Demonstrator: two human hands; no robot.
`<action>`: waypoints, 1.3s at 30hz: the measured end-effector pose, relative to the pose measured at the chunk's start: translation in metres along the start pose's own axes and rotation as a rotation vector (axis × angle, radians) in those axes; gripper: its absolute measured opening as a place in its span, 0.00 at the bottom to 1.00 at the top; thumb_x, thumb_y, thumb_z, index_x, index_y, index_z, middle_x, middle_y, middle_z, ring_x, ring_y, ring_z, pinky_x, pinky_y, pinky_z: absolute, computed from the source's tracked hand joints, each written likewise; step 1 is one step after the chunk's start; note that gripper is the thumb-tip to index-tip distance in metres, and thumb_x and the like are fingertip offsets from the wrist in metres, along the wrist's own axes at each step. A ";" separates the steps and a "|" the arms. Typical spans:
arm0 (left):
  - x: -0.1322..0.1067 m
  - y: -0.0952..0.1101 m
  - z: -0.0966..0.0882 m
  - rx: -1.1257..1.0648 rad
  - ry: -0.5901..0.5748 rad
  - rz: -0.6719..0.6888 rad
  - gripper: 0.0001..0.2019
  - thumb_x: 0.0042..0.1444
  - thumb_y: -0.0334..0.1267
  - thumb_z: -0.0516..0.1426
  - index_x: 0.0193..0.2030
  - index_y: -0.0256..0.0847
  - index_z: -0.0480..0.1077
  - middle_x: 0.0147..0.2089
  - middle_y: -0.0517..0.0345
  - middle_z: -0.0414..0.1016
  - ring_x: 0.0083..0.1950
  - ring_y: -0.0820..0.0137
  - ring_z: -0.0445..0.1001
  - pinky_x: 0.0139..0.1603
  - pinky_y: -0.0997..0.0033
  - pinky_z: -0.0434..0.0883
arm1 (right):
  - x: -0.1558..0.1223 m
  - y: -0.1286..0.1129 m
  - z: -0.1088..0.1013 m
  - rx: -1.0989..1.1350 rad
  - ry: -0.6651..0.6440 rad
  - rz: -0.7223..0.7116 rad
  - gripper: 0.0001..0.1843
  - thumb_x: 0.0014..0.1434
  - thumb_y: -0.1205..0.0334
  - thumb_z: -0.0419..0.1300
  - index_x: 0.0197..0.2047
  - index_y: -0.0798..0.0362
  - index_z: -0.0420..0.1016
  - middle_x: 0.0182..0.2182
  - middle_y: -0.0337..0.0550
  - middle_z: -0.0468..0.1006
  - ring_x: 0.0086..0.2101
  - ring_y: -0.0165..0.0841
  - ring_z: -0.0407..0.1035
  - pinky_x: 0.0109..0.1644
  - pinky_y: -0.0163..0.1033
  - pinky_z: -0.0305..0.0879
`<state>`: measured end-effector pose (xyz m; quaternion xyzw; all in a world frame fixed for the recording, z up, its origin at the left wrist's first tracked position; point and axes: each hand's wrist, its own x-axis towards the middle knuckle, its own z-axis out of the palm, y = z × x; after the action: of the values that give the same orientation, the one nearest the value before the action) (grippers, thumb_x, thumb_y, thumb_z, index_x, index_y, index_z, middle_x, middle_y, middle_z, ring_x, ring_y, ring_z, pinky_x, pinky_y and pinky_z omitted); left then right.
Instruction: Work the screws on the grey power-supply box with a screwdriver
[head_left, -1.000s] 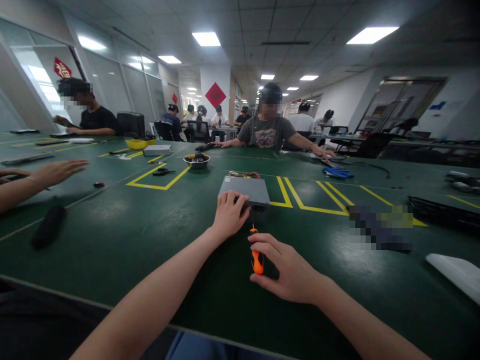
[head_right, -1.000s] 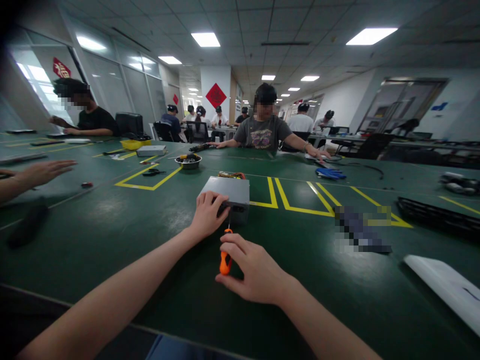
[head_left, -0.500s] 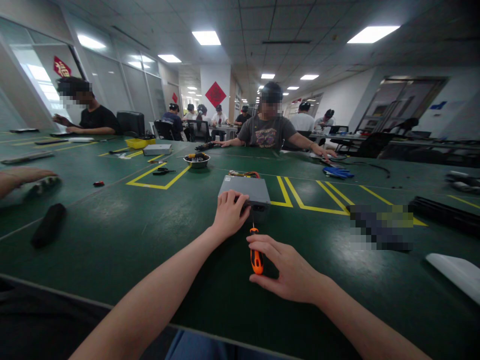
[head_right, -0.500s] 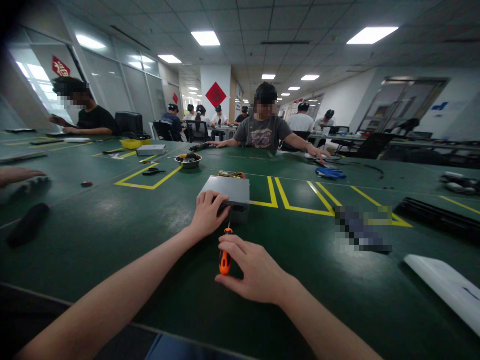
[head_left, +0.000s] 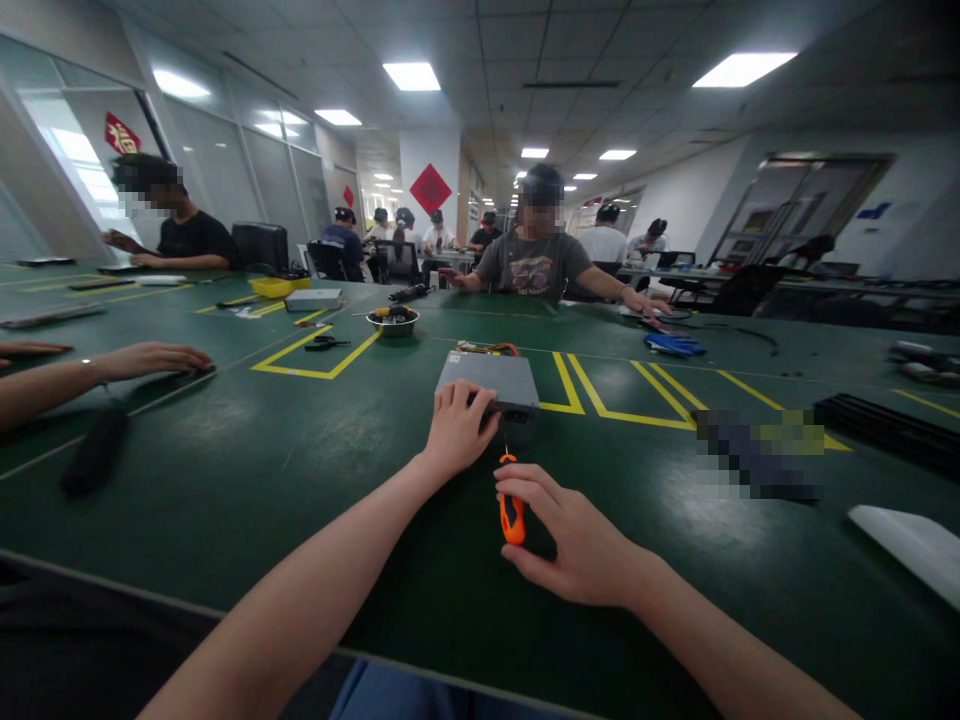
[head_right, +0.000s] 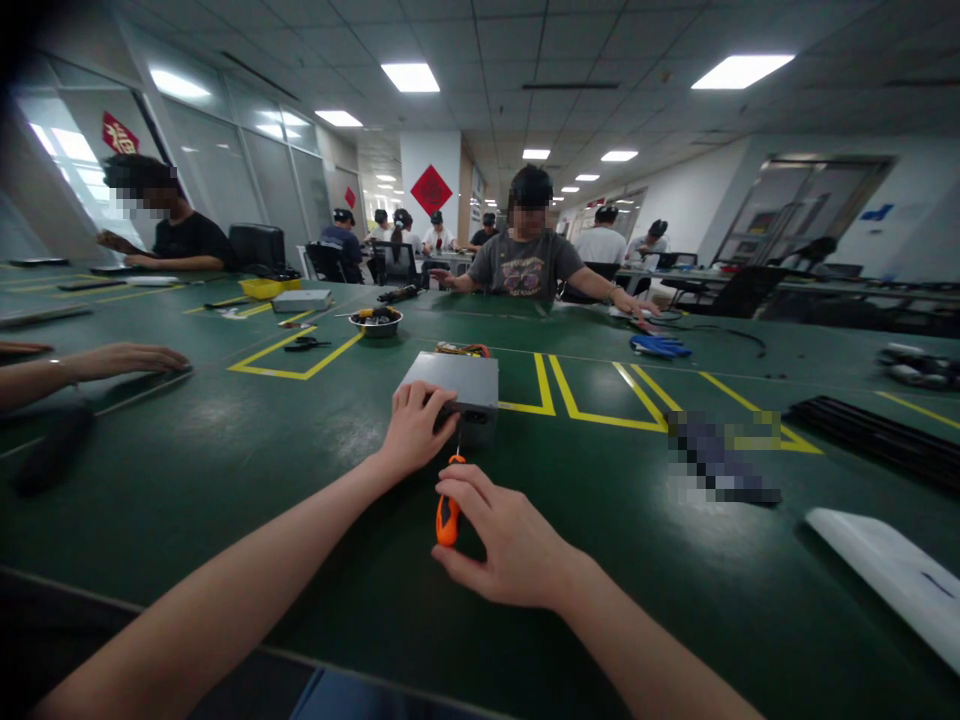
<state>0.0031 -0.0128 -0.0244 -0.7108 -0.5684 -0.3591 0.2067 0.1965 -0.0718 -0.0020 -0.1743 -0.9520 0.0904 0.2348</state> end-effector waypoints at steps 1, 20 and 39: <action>0.000 0.000 0.000 0.002 -0.001 0.001 0.13 0.55 0.41 0.52 0.47 0.43 0.65 0.45 0.51 0.62 0.47 0.61 0.59 0.49 0.60 0.59 | 0.000 -0.001 0.000 -0.016 -0.021 -0.018 0.24 0.56 0.58 0.56 0.54 0.53 0.56 0.53 0.53 0.62 0.46 0.36 0.66 0.45 0.41 0.67; 0.000 0.001 -0.001 -0.018 0.007 -0.005 0.13 0.55 0.40 0.53 0.47 0.44 0.66 0.44 0.51 0.62 0.47 0.61 0.58 0.49 0.58 0.59 | 0.000 0.003 0.006 -0.092 0.035 -0.060 0.17 0.56 0.54 0.57 0.45 0.53 0.64 0.50 0.53 0.67 0.43 0.37 0.69 0.42 0.41 0.68; 0.000 0.000 0.000 -0.005 -0.002 0.004 0.13 0.56 0.41 0.52 0.47 0.43 0.66 0.45 0.51 0.62 0.47 0.61 0.58 0.49 0.59 0.59 | -0.001 0.005 0.003 -0.007 0.052 -0.007 0.19 0.54 0.55 0.58 0.46 0.53 0.60 0.49 0.52 0.67 0.46 0.37 0.67 0.45 0.42 0.67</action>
<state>0.0030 -0.0127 -0.0242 -0.7127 -0.5664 -0.3593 0.2052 0.1972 -0.0682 -0.0065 -0.1739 -0.9465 0.0818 0.2591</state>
